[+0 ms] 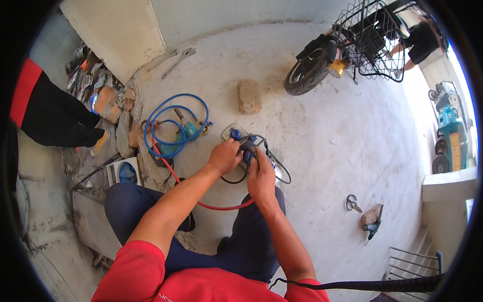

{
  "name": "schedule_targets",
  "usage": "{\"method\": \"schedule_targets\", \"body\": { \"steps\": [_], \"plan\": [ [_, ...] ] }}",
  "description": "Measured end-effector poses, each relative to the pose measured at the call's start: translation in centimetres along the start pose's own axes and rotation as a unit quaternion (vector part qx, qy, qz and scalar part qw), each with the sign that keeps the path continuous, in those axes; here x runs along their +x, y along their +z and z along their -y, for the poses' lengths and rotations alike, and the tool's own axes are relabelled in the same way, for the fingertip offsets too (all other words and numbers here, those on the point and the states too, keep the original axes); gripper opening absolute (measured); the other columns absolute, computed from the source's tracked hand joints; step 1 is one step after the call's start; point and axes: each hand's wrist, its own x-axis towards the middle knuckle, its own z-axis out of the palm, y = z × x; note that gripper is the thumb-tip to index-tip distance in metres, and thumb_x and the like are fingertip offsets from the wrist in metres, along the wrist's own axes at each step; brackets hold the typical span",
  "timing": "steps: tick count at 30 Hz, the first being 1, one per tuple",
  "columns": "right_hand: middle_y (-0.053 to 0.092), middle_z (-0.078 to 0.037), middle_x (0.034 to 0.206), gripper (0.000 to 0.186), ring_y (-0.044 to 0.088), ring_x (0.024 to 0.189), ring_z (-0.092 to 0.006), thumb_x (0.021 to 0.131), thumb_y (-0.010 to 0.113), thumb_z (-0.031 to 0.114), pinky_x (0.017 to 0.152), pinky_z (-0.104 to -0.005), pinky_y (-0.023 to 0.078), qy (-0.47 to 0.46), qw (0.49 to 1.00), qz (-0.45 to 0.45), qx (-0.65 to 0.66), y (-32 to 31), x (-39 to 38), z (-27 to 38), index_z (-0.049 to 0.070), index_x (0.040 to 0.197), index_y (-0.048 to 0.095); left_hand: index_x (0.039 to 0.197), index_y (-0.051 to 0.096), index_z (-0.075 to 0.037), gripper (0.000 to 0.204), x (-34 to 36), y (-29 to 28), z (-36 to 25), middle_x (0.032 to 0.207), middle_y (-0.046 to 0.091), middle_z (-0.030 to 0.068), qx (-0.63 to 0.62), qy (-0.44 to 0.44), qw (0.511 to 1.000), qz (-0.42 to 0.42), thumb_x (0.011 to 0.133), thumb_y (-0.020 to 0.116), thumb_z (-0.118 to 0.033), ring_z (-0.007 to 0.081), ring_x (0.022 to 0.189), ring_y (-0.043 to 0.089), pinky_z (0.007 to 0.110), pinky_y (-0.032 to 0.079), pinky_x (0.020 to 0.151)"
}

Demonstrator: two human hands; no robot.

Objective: The person retrieves a vacuum pump and red and blue hoses from a blue three-wheeled vehicle, carries them to an outdoor area with an air conditioner, and connects the hoses to the pump. The person then retrieves a yellow extension cord, walks back to the work area, and plugs the cord into a power strip.

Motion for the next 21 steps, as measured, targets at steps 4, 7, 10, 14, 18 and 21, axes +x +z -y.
{"method": "schedule_targets", "body": {
  "steps": [4,7,10,14,18,21],
  "plan": [
    [0.069,-0.027,0.112,0.033,0.069,0.098,-0.0410,0.101,0.059,0.011,0.084,-0.0464,0.054,-0.054,0.998,-0.029,-0.033,0.2,1.4,-0.3,-0.002,0.131,0.061,0.092,0.067,-0.004,0.013,0.2,0.0,-0.2,0.102,0.066,0.0179,0.028,-0.017,0.999,-0.015,0.087,0.071,-0.015,0.0381,0.096,0.069,0.049,0.058,0.081],
    [0.069,-0.027,0.113,0.033,0.068,0.096,-0.0448,0.099,0.061,0.012,0.082,-0.0487,0.054,-0.053,0.998,-0.015,-0.035,0.6,2.5,-0.6,0.000,0.129,0.062,0.092,0.067,-0.004,0.015,0.3,-0.1,-0.2,0.100,0.067,0.0180,0.048,0.000,0.999,-0.003,0.088,0.072,-0.018,0.0378,0.094,0.070,0.048,0.058,0.081],
    [0.070,-0.026,0.105,0.031,0.069,0.093,-0.0404,0.099,0.063,0.012,0.080,-0.0447,0.054,-0.064,0.997,0.001,-0.034,1.0,3.5,-0.9,0.000,0.128,0.063,0.093,0.068,-0.004,0.019,0.4,-0.2,-0.2,0.100,0.067,0.0178,0.070,-0.011,0.997,0.018,0.087,0.074,-0.020,0.0369,0.093,0.070,0.048,0.058,0.080],
    [0.071,-0.025,0.094,0.028,0.070,0.088,-0.0407,0.099,0.064,0.013,0.078,-0.0444,0.054,-0.037,0.999,0.025,0.005,1.6,4.5,-1.3,0.001,0.124,0.066,0.093,0.068,-0.004,0.019,0.4,-0.4,-0.1,0.099,0.067,0.0163,0.105,-0.022,0.992,0.062,0.088,0.073,-0.022,0.0351,0.092,0.071,0.047,0.059,0.078],
    [0.070,-0.030,0.102,0.027,0.067,0.097,-0.0488,0.102,0.060,0.018,0.081,-0.0491,0.054,0.058,0.994,0.050,0.074,2.1,4.9,-1.8,0.000,0.120,0.067,0.088,0.066,-0.006,0.021,0.4,-0.5,-0.1,0.095,0.066,0.0152,0.095,-0.023,0.995,0.003,0.091,0.072,-0.026,0.0362,0.088,0.069,0.048,0.057,0.076],
    [0.072,-0.027,0.100,0.034,0.069,0.094,-0.0441,0.107,0.056,0.026,0.080,-0.0450,0.054,0.011,0.999,0.016,0.028,2.3,5.1,-2.2,-0.001,0.125,0.065,0.091,0.065,-0.007,0.024,0.4,-0.6,-0.1,0.095,0.066,0.0148,0.105,0.036,0.993,0.035,0.090,0.073,-0.029,0.0359,0.090,0.069,0.048,0.057,0.076]
  ]
}}
